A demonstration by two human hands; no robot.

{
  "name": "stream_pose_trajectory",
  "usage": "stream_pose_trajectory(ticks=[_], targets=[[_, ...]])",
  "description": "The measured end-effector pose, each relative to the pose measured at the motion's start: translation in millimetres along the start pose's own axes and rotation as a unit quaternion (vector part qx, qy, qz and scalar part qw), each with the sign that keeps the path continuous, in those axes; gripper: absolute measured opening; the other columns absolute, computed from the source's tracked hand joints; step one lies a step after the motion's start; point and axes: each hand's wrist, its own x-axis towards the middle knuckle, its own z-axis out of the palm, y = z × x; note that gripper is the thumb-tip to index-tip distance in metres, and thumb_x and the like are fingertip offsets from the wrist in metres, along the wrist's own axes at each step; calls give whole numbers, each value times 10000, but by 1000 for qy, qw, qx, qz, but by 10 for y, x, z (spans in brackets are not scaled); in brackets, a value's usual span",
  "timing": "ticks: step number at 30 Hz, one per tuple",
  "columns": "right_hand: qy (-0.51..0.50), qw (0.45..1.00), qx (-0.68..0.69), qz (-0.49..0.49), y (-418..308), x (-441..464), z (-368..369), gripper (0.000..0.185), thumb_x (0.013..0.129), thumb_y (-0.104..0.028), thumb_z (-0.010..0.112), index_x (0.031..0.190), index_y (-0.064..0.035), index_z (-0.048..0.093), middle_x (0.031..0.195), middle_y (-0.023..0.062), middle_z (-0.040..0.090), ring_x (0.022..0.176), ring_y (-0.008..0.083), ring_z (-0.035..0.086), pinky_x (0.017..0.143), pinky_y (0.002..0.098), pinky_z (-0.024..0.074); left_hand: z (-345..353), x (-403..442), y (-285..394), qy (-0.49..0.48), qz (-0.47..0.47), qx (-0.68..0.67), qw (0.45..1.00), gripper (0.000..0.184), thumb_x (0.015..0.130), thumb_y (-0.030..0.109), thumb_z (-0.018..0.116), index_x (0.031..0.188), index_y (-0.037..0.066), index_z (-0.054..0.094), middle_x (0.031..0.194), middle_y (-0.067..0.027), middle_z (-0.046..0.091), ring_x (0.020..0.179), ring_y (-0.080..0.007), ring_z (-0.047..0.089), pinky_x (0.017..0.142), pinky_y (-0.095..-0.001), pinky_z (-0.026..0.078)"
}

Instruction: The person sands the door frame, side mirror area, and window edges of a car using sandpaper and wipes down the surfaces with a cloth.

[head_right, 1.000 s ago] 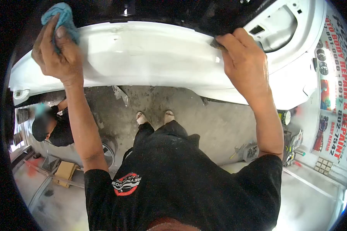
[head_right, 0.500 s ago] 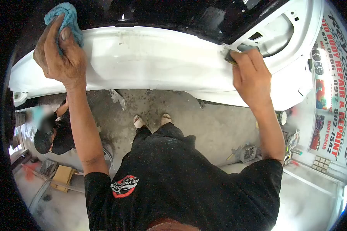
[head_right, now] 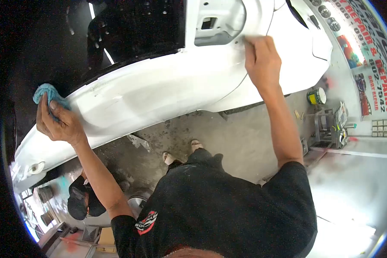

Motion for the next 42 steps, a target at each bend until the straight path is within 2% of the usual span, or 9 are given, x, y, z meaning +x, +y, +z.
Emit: stream_pose_trajectory(ticks=[2,8,14,17,24,29,32,35,42], targets=[[76,996,11,51,-119,118,-11,173,861,13,685,1018,-57,706,934,124,650,802,300,665,696,370,535,0,-22,-57,-1,10,2,1000,244,1033,238,638,1084,32,759,1053,-75,746,954,-226,653,843,-344,505],[-51,995,35,73,-208,-204,128,212,820,28,674,996,-89,696,908,109,621,850,324,661,734,414,550,-19,-40,-60,-10,2,17,1000,236,1022,207,644,1123,23,750,1065,-84,755,979,-249,665,859,-370,519],[98,994,-44,-7,113,338,65,130,875,-54,696,997,-101,688,918,109,626,857,318,639,709,403,524,-19,-48,-89,-12,5,22,1000,223,1017,190,657,1133,21,744,1078,-91,752,985,-246,666,857,-368,522],[51,996,-16,72,126,-94,203,177,839,-58,712,1008,-108,702,903,90,628,837,306,628,733,398,526,-10,-12,-34,-2,7,11,1000,250,1036,215,627,1125,9,736,1061,-91,752,961,-259,665,854,-376,509],[190,977,17,-93,172,692,119,202,809,-34,697,980,-136,730,840,67,588,805,291,586,709,395,503,-39,2,28,-7,0,8,1000,243,1033,195,626,1126,-3,731,1070,-102,743,987,-274,658,865,-384,510],[53,997,50,32,210,-383,247,340,702,46,678,1006,-100,718,873,95,578,871,316,604,747,405,540,-46,54,114,-2,-19,7,1000,218,1027,170,628,1127,13,741,1075,-125,724,976,-290,646,863,-406,515],[91,937,283,182,205,-501,156,191,849,47,696,1021,-36,687,925,103,626,795,219,638,699,327,521,-69,69,208,-11,-29,7,999,224,1023,174,630,1137,15,739,1094,-131,713,1006,-302,631,869,-415,513],[142,931,252,220,330,-574,132,105,916,0,681,1019,-26,683,933,107,637,774,177,638,688,291,505,-104,51,260,-31,-53,24,998,222,1014,154,629,1152,14,733,1114,-135,704,1047,-311,612,882,-423,511],[251,951,152,102,375,198,155,166,853,31,664,1004,-39,668,913,133,627,783,297,623,691,371,512,-88,56,849,-73,-77,-21,994,222,1012,138,619,1164,12,720,1113,-152,685,1031,-324,609,903,-436,504]])
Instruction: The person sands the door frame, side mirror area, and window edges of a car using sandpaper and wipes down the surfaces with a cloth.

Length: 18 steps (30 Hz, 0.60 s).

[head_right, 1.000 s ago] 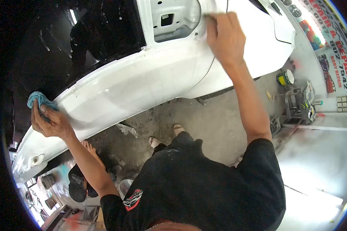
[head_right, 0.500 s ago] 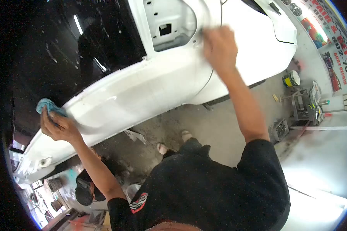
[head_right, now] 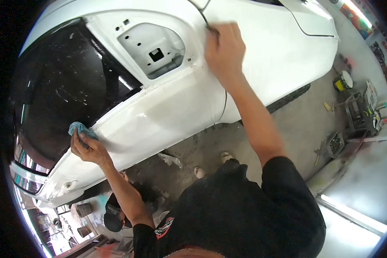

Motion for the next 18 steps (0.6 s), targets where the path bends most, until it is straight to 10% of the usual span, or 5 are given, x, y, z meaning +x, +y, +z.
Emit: stream_pose_trajectory(ticks=[18], targets=[[-56,996,64,11,112,5,-141,176,834,28,663,982,-63,697,877,113,627,762,320,619,658,385,514,157,-31,196,41,47,40,997,252,1048,157,576,1156,-31,704,1082,-175,678,989,-339,603,878,-452,488]])
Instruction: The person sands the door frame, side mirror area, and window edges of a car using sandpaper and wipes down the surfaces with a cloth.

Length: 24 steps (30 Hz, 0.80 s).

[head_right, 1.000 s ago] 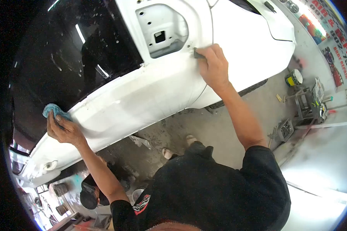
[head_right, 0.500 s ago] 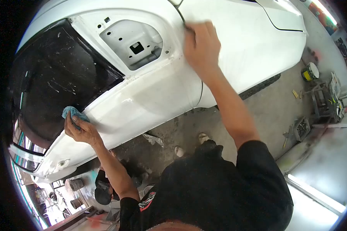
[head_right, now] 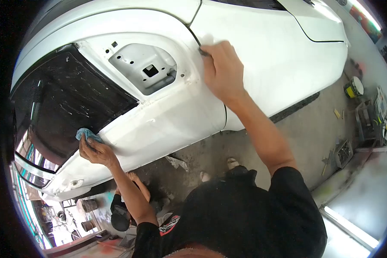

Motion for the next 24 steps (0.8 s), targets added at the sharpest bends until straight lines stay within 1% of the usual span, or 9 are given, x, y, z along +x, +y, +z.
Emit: stream_pose_trajectory(ticks=[4,7,8,10,13,17,20,23,24], targets=[[27,994,32,-97,-49,693,201,114,854,5,694,950,-56,703,839,103,638,738,282,636,653,371,515,6,-18,-43,2,14,-7,1000,262,1051,161,565,1162,-32,701,1095,-178,679,998,-341,604,883,-451,488],[8,991,84,-105,80,769,131,75,878,15,708,944,-20,715,847,76,681,709,177,648,662,282,498,-1,-17,-67,-3,15,-8,1000,270,1054,174,559,1163,-27,703,1103,-177,681,1004,-341,605,884,-448,488],[-26,996,54,-70,108,752,19,67,869,-51,732,920,-24,699,884,110,685,736,271,661,678,344,526,-2,-22,-66,-4,13,-7,1000,273,1055,179,557,1163,-25,704,1106,-177,682,1005,-340,606,883,-447,488],[-66,997,21,-29,110,659,-108,66,870,-46,728,931,-35,705,872,106,687,722,273,661,674,341,523,-14,-49,-90,-12,2,-5,1000,279,1055,189,557,1165,-22,703,1110,-173,683,1005,-335,607,885,-441,488],[-59,997,-9,-56,-23,692,-33,120,875,-36,697,987,-71,717,909,84,674,790,271,661,705,359,538,15,-51,-92,2,6,-15,1000,279,1060,192,554,1161,-23,700,1110,-169,682,1005,-329,604,883,-438,486],[-125,974,-160,-104,-135,634,-48,180,876,-29,650,1039,-91,693,1035,40,644,977,274,629,784,400,557,17,-40,-115,7,9,-24,1000,273,1064,192,550,1157,-17,698,1104,-161,688,992,-325,609,870,-436,481],[-151,968,-133,-149,-88,748,-110,152,891,-62,667,1038,-65,705,916,89,681,815,307,668,740,402,543,12,-54,-123,9,10,-24,1000,269,1064,195,552,1157,-11,698,1101,-150,694,983,-321,614,865,-435,476],[-141,987,-39,67,-207,824,-45,110,898,-97,670,971,-20,699,827,125,710,720,296,680,708,377,532,17,-50,-129,5,10,-16,1000,268,1064,203,558,1155,-7,697,1102,-134,700,978,-312,623,869,-433,468],[-146,984,-68,70,-241,767,-78,120,895,-110,672,955,-9,697,815,133,714,710,286,678,705,370,529,-2,-65,-125,3,10,-20,1000,267,1063,204,560,1154,-5,698,1103,-132,700,977,-310,625,869,-433,467]])
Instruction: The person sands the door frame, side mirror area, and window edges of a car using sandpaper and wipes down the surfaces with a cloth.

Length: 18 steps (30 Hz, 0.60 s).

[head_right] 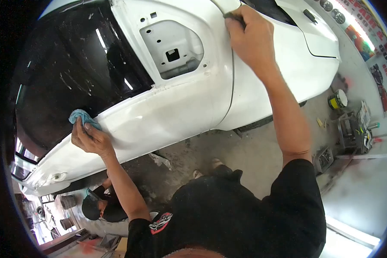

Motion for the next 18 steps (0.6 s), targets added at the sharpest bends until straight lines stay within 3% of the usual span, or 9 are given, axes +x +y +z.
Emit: stream_pose_trajectory(ticks=[3,6,7,10,11,14,16,17,18], targets=[[19,997,-67,-20,-42,-62,17,160,871,-135,683,919,18,695,786,145,723,670,235,655,694,360,523,21,5,-9,10,0,-7,1000,265,1061,209,565,1153,0,699,1105,-128,701,976,-304,632,870,-434,465],[88,992,32,81,-44,-2,147,165,885,-139,725,850,12,671,669,21,631,592,125,539,572,279,430,47,10,6,15,3,-19,1000,260,1056,205,573,1154,2,701,1103,-125,701,979,-300,635,871,-434,465],[87,975,125,160,-12,-35,212,152,871,-105,684,902,43,670,744,109,686,639,190,619,635,351,511,35,-7,-30,14,1,-21,1000,254,1053,198,576,1154,2,702,1102,-125,701,979,-298,634,872,-434,466],[143,867,399,263,-2,-236,273,174,874,-85,694,910,72,626,748,113,641,620,183,589,573,332,477,7,-47,-42,6,2,-26,1000,233,1039,168,591,1154,-1,704,1101,-123,700,978,-293,633,878,-431,467],[157,864,396,267,-10,-317,282,189,868,-64,701,925,81,593,757,117,611,606,176,565,538,310,448,18,-32,-49,8,3,-27,1000,225,1033,156,597,1154,-2,704,1102,-122,700,978,-291,632,880,-429,467],[214,901,313,213,72,-241,287,122,873,-29,692,904,52,606,755,91,617,585,161,576,517,299,442,6,3,-60,12,4,-49,999,219,1023,147,604,1146,-2,708,1100,-118,699,969,-292,629,884,-430,467],[197,964,98,151,228,57,349,177,856,-99,688,903,63,634,767,115,662,634,202,614,580,349,482,20,21,-63,12,6,-48,999,221,1020,147,605,1144,-5,707,1096,-114,700,964,-300,632,883,-433,468],[237,970,-48,40,185,196,303,268,831,-187,679,910,69,668,808,177,708,711,270,652,692,394,516,18,44,-48,12,7,-47,999,220,1019,145,604,1144,-6,706,1093,-114,701,961,-303,633,882,-435,469],[225,969,-76,71,176,363,254,330,822,-242,670,925,71,688,859,237,723,778,324,668,784,409,523,-11,23,-38,8,8,-48,999,219,1019,143,604,1144,-7,705,1091,-114,702,958,-306,634,881,-437,470]])
